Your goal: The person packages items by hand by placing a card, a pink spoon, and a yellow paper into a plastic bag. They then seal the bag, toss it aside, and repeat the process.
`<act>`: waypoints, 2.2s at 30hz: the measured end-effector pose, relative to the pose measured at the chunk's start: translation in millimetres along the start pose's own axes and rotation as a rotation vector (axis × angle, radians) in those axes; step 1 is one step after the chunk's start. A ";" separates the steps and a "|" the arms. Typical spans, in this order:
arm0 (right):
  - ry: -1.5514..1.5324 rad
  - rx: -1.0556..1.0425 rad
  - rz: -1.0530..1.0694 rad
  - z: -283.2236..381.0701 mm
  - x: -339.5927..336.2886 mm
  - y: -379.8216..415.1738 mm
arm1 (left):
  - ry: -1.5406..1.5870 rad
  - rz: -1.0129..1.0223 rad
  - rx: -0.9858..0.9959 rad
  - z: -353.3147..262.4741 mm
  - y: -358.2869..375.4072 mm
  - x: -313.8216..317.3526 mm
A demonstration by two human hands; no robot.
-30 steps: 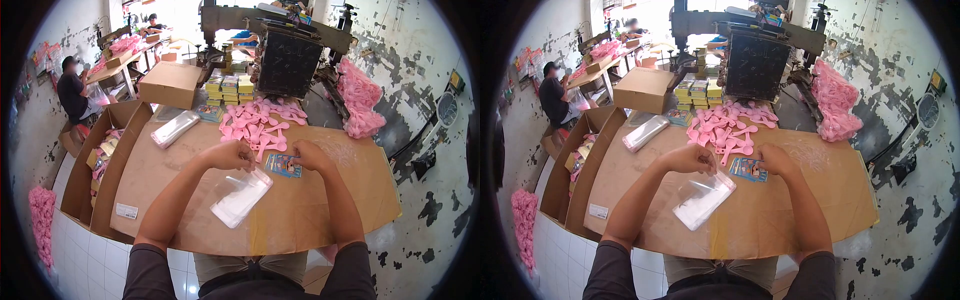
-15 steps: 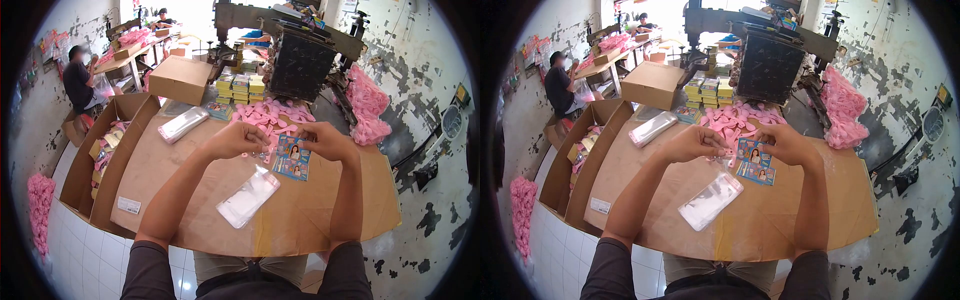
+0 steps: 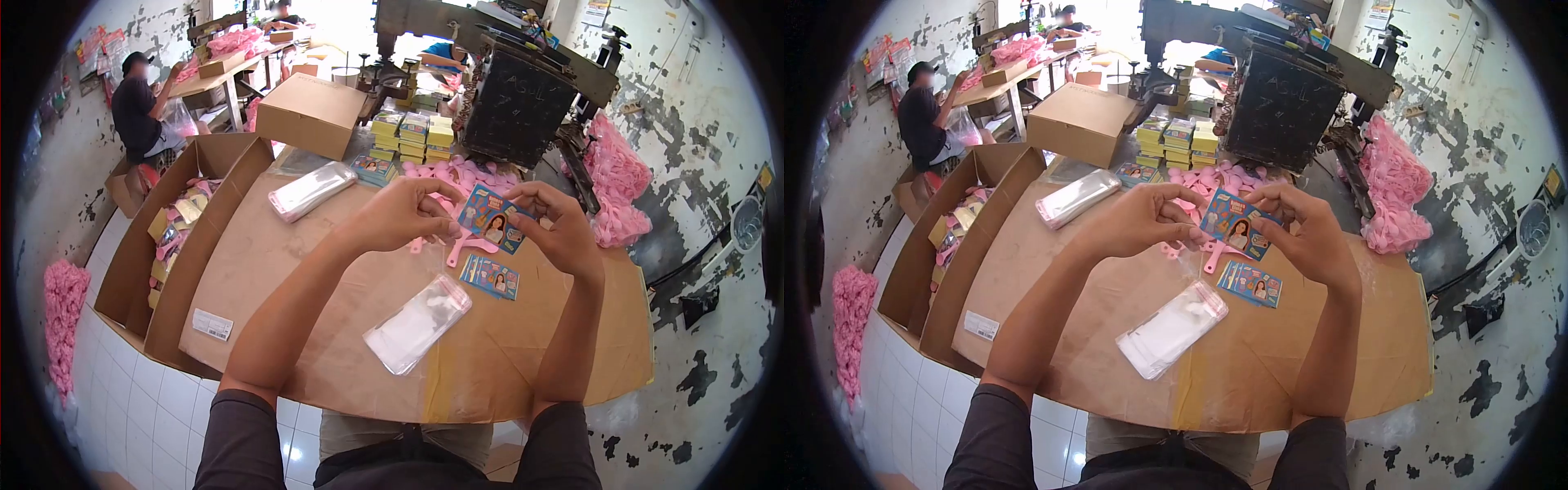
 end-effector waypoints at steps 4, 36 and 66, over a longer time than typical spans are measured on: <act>0.075 -0.013 0.045 4.1 3.9 0.7 | -0.011 0.008 -0.026 5.0 -1.2 0.6; 0.100 -0.026 0.146 -3.1 22.7 3.7 | -0.060 0.084 -0.014 8.1 0.0 16.2; -0.131 0.095 0.061 -33.7 53.5 -6.7 | -0.013 -0.126 0.001 22.0 -8.8 3.0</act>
Point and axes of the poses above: each hand's wrist, its own y-axis away from the middle knuckle, its own x-axis out of the palm, z = x × y, the point moved 10 cm from there along -y, towards the middle knuckle, and after that the axes turned 13 degrees about y, right-handed, at the moved point
